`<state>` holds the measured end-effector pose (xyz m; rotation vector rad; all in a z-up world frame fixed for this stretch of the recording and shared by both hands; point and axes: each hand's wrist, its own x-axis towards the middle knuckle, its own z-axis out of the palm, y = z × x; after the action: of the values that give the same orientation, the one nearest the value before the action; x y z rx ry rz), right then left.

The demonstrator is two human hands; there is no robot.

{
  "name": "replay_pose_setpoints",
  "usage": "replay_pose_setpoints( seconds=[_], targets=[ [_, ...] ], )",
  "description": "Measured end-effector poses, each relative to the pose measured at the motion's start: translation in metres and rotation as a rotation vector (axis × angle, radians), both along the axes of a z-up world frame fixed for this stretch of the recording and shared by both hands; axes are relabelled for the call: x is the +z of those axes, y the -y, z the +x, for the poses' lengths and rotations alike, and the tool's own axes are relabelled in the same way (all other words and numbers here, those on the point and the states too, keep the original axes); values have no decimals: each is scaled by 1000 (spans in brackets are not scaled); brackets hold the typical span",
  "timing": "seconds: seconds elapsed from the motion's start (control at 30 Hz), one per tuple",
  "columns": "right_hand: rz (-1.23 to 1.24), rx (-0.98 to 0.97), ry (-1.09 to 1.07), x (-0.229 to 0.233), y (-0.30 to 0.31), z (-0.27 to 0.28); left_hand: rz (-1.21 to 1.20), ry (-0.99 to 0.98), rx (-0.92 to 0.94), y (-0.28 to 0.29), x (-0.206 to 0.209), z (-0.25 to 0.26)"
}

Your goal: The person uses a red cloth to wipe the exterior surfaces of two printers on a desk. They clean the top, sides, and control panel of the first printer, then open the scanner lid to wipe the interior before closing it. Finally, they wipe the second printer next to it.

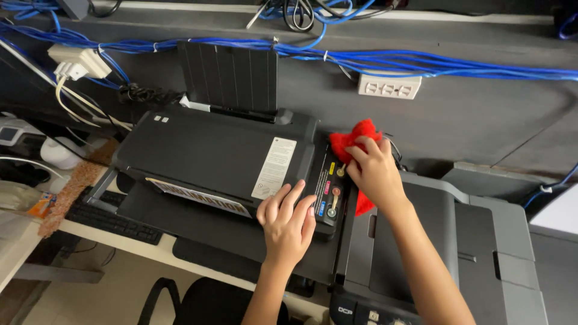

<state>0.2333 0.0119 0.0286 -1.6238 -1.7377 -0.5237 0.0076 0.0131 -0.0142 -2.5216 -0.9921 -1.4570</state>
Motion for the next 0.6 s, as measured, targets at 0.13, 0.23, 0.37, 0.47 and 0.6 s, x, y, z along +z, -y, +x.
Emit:
replay_pose_setpoints(
  seconds=[0.13, 0.23, 0.37, 0.47, 0.6],
  targets=[
    [-123, -127, 99, -17, -16, 0, -8, -7, 11, 0, 1, 1],
    [-224, -179, 146, -16, -20, 6, -7, -13, 26, 1, 0, 2],
    [-57, 44, 0, -8, -14, 9, 12, -2, 34, 0, 3, 1],
    [-17, 103, -69, -10, -8, 12, 26, 11, 32, -3, 1, 6],
    [-183, -77, 237, -14, -10, 2, 29, 8, 54, -2, -3, 7]
  ],
)
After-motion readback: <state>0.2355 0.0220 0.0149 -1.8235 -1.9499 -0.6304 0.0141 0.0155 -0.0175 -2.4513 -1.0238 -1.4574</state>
